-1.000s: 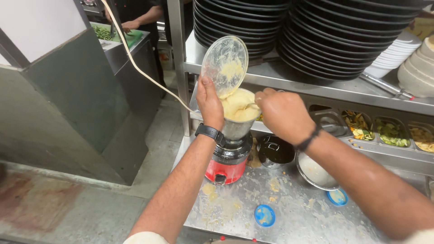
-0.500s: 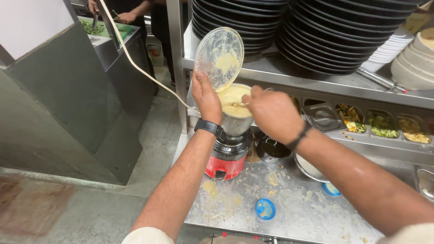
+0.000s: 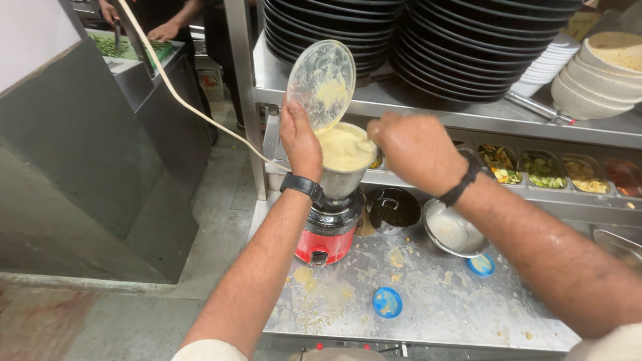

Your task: The person operates a blender to mix a yellow paste. They secure the lid, run the blender, then open it to stir the contents with a spoon, scraping the sides and lid to ensure even blending.

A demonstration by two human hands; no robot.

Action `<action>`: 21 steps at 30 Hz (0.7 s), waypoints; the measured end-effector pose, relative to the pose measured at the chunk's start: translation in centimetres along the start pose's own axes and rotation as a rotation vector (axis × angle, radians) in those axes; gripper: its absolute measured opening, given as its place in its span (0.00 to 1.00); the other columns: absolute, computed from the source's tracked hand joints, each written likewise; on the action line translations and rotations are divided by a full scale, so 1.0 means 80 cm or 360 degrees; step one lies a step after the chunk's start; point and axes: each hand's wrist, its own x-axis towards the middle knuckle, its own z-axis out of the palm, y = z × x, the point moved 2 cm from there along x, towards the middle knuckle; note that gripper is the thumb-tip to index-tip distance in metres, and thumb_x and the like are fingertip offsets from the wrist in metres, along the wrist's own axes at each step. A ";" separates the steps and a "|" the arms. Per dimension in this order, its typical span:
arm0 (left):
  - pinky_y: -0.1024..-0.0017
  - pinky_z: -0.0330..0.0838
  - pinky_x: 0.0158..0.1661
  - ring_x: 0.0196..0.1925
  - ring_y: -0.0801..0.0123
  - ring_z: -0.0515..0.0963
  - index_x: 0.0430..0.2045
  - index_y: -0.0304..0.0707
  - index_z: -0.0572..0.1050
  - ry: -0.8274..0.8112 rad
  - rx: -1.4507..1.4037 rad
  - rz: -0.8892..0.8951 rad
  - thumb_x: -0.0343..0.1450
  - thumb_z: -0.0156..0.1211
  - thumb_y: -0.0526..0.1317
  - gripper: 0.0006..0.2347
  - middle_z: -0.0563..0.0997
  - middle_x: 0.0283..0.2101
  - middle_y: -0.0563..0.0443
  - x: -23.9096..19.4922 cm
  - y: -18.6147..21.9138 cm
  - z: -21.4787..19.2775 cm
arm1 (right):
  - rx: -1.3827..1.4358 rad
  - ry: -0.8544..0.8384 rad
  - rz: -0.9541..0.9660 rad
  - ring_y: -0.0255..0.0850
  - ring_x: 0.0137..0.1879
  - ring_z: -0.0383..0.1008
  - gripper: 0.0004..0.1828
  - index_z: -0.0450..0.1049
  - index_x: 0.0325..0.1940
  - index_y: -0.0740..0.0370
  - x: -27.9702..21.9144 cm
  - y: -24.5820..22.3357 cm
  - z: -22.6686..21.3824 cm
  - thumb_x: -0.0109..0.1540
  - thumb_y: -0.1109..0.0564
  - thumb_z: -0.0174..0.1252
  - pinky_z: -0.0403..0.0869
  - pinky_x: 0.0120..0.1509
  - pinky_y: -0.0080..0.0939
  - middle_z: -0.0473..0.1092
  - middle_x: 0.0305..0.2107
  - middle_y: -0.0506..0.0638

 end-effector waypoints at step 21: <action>0.68 0.70 0.61 0.61 0.63 0.77 0.64 0.28 0.67 0.0008 -0.0092 -0.0122 0.81 0.40 0.51 0.24 0.78 0.60 0.40 -0.002 -0.007 0.002 | 0.0208 0.0050 0.0008 0.57 0.35 0.78 0.06 0.77 0.35 0.63 -0.003 -0.021 0.004 0.57 0.61 0.57 0.76 0.36 0.55 0.75 0.28 0.58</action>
